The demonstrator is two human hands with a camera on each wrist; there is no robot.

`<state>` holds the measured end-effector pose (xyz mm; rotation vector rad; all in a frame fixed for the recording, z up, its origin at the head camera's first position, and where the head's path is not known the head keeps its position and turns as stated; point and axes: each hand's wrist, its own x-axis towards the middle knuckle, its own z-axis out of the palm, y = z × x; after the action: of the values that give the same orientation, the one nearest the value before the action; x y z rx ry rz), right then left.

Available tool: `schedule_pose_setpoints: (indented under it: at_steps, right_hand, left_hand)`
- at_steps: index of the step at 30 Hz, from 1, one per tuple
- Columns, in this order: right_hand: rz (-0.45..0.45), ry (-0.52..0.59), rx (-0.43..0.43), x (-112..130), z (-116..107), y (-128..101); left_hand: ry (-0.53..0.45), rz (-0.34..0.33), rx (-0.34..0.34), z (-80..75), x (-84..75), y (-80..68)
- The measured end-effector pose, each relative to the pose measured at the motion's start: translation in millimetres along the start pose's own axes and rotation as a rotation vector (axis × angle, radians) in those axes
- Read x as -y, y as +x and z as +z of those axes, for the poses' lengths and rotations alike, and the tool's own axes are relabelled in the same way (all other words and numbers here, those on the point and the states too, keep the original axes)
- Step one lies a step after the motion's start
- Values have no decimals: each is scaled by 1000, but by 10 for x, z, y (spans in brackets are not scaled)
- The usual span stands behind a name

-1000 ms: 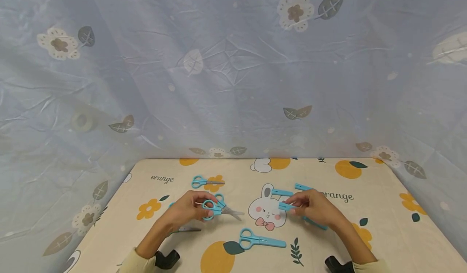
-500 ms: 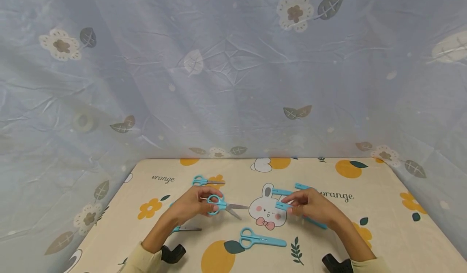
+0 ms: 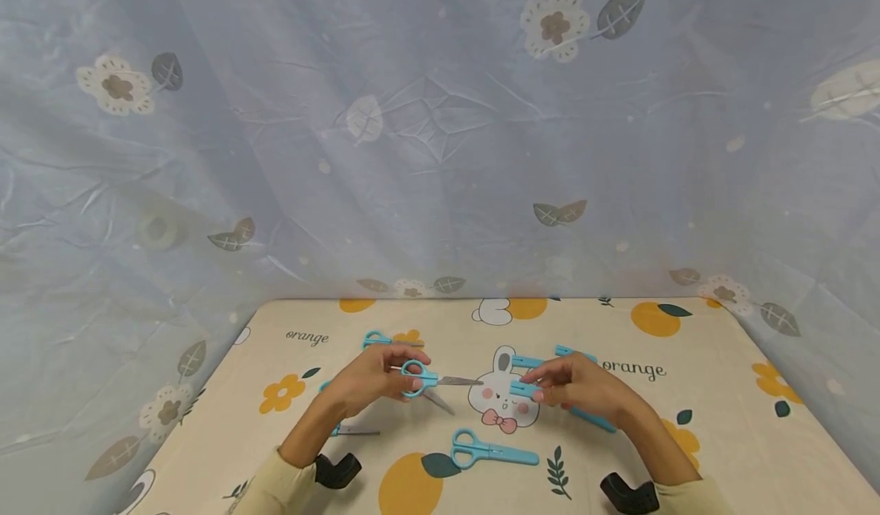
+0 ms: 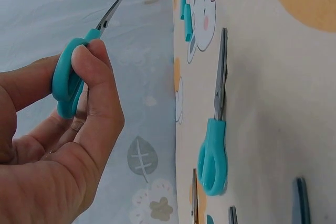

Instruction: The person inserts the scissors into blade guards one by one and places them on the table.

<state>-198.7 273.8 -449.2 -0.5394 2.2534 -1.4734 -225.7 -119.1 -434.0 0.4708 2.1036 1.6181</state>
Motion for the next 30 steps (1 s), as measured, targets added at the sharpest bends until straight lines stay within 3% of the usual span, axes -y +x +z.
schedule_pose_setpoints:
  at_steps: [8, 20, 30]
  right_hand:
    - [-50, 33, 18, 62, 14, 55]
    - [-21, -25, -17, 126, 31, 99]
    - [-27, 9, -4, 165, 46, 120]
  left_hand:
    - [-28, 12, 4, 82, -58, 80]
    - [-77, 24, 30, 137, -122, 141]
    - [-71, 17, 34, 162, -140, 158]
